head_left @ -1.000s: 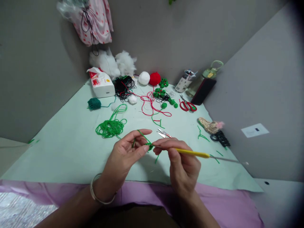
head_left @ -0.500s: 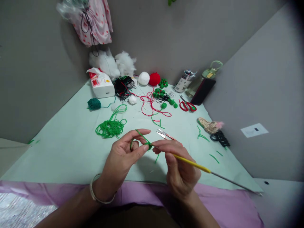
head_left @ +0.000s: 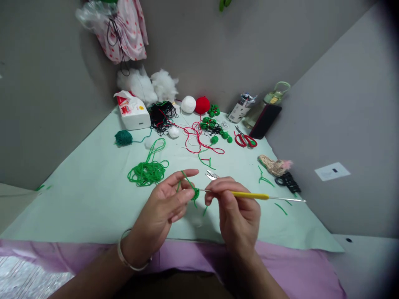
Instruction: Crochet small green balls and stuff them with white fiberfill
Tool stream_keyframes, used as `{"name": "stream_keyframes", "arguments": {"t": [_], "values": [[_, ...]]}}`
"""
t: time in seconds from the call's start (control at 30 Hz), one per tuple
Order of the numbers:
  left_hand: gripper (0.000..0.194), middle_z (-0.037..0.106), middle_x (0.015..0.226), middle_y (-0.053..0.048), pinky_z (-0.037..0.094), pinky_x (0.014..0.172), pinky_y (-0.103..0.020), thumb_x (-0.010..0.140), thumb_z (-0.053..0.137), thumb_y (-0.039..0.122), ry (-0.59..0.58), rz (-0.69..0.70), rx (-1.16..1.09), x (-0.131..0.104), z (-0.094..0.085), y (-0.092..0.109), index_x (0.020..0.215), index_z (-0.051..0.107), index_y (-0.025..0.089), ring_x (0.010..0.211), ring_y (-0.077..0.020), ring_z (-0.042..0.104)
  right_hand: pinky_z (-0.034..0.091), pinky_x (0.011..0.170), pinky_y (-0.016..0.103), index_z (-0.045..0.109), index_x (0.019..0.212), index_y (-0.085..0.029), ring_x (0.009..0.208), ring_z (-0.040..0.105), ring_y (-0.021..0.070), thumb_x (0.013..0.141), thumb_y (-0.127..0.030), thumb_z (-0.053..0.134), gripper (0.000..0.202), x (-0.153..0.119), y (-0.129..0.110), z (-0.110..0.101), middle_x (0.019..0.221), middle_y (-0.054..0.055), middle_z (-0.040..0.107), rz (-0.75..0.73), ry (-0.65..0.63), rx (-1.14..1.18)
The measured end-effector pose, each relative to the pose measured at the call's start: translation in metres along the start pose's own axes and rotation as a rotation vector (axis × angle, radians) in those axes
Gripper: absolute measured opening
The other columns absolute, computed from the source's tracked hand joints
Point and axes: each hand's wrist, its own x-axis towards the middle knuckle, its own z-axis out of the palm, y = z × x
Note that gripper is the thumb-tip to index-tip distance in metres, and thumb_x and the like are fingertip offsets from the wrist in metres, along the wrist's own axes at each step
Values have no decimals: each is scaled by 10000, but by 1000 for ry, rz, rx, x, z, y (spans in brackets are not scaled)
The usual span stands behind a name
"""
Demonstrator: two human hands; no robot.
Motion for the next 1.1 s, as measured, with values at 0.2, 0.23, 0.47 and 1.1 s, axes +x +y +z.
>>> {"name": "stream_keyframes", "arguments": {"t": [0.2, 0.23, 0.47, 1.1], "values": [[302, 540, 821, 44, 239, 420, -134, 844, 859, 262, 42, 85, 117, -1, -4, -5, 1138, 790, 244, 509, -1, 299, 554, 749, 353, 789, 1058, -257, 775, 671, 156, 1035, -158, 584, 228, -1, 1, 1, 973, 32, 761, -18, -1, -85], [306, 531, 804, 47, 241, 421, -134, 839, 864, 259, 50, 95, 124, -1, -5, -4, 1136, 791, 245, 516, -7, 306, 551, 764, 358, 786, 1060, -254, 775, 672, 157, 1034, -152, 583, 228, -3, -1, 0, 961, 30, 761, -34, 7, -118], [320, 564, 846, 32, 234, 421, -148, 833, 869, 278, 54, 114, 128, -2, -5, -1, 1145, 799, 262, 522, -10, 320, 544, 726, 340, 781, 1017, -236, 748, 650, 156, 1051, -177, 562, 229, -5, -5, -2, 861, 31, 723, 35, 36, 70], [246, 549, 742, 61, 297, 449, -106, 817, 876, 208, 26, -32, -80, 5, -2, -2, 1060, 837, 196, 475, 19, 286, 574, 758, 357, 785, 1070, -264, 753, 662, 160, 1023, -116, 573, 263, -2, 2, -2, 866, 17, 727, -77, 12, -153]]}}
